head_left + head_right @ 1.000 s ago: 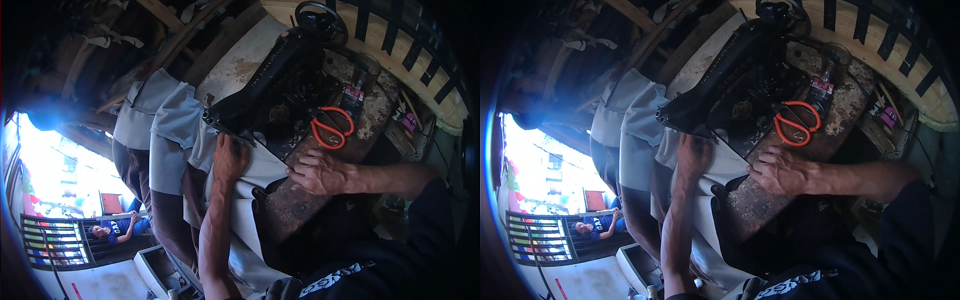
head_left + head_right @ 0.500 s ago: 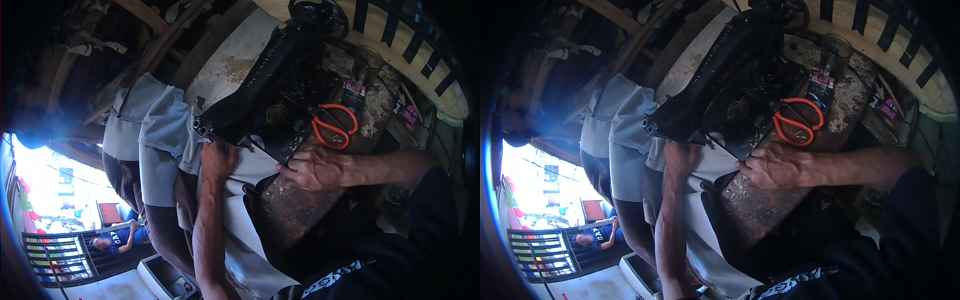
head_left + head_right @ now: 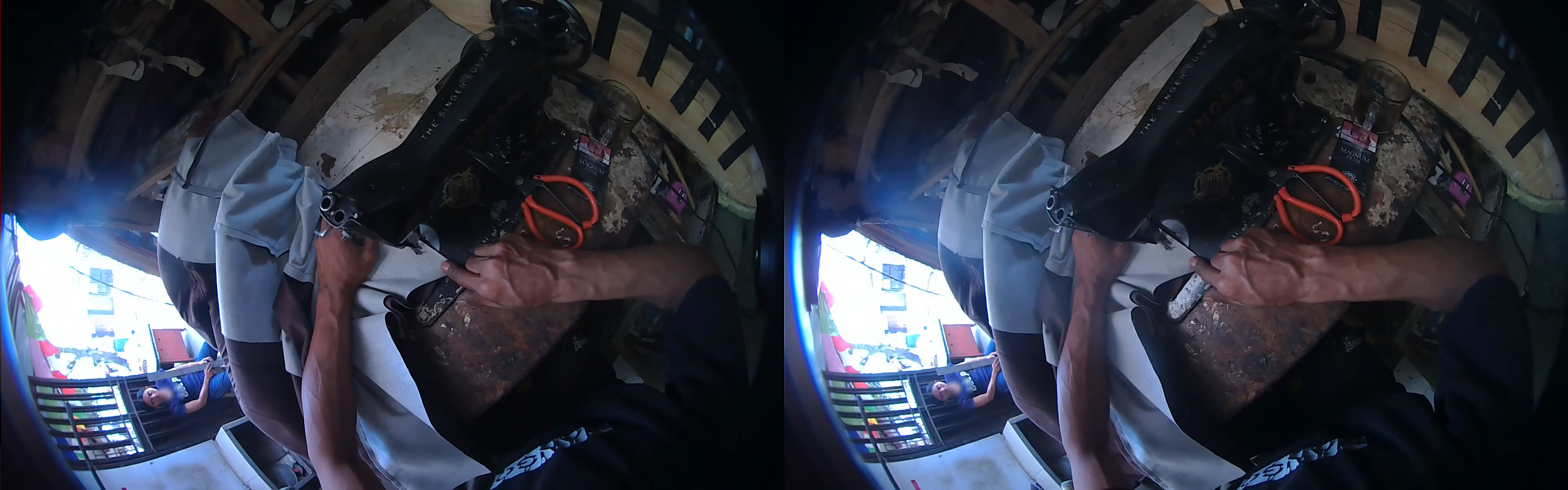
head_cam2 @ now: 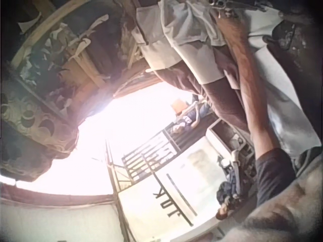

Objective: The person aligns fabric pieces by hand, feeds them through a sewing machine to stitch seams, and folds and repositions the fabric to continue sewing.

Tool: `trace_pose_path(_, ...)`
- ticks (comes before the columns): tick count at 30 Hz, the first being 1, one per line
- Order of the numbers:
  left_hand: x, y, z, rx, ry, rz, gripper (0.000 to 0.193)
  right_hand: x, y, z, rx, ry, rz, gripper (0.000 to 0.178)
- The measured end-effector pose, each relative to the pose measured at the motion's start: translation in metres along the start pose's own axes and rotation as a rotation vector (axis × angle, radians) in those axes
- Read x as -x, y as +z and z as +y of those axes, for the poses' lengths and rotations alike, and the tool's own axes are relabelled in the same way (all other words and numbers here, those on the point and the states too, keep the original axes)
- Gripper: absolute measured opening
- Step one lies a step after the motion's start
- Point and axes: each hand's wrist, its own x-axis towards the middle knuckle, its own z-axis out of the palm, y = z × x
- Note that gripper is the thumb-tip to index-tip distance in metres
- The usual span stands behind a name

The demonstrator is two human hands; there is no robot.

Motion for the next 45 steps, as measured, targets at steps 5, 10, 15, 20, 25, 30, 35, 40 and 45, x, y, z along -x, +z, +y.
trace_pose_path(5, 0.003, 0.001, -0.007, 0.001, 0.000, 0.031, 0.042, -0.007, 0.000, 0.006, -0.043, -0.012, -0.005, 0.050)
trace_pose_path(10, 0.000, -0.002, -0.010, 0.015, 0.007, 0.047, 0.039, -0.010, -0.001, 0.006, -0.102, 0.017, -0.016, 0.051)
trace_pose_path(15, -0.002, -0.002, -0.016, 0.000, -0.002, 0.001, 0.039, -0.014, -0.004, 0.010, -0.126, 0.051, -0.043, 0.055)
trace_pose_path(20, -0.003, -0.005, -0.021, 0.104, -0.030, 0.027, 0.039, -0.018, 0.001, 0.012, -0.109, 0.031, -0.051, 0.056)
trace_pose_path(25, -0.005, -0.006, -0.019, 0.108, -0.043, 0.050, 0.042, -0.021, -0.002, 0.013, -0.109, 0.062, -0.072, 0.056)
trace_pose_path(30, -0.008, -0.005, -0.023, 0.137, -0.047, 0.037, 0.045, -0.021, 0.000, 0.015, -0.106, 0.032, 0.012, 0.056)
trace_pose_path(35, -0.007, -0.004, -0.024, 0.147, -0.038, 0.073, 0.044, -0.024, 0.009, 0.012, -0.101, 0.135, -0.051, 0.057)
trace_pose_path(40, -0.008, -0.005, -0.025, 0.148, -0.038, 0.064, 0.044, -0.025, 0.010, 0.009, -0.073, 0.152, -0.028, 0.056)
trace_pose_path(45, -0.008, -0.005, -0.024, 0.183, -0.058, 0.055, 0.042, -0.025, 0.008, 0.008, -0.081, 0.170, -0.042, 0.055)
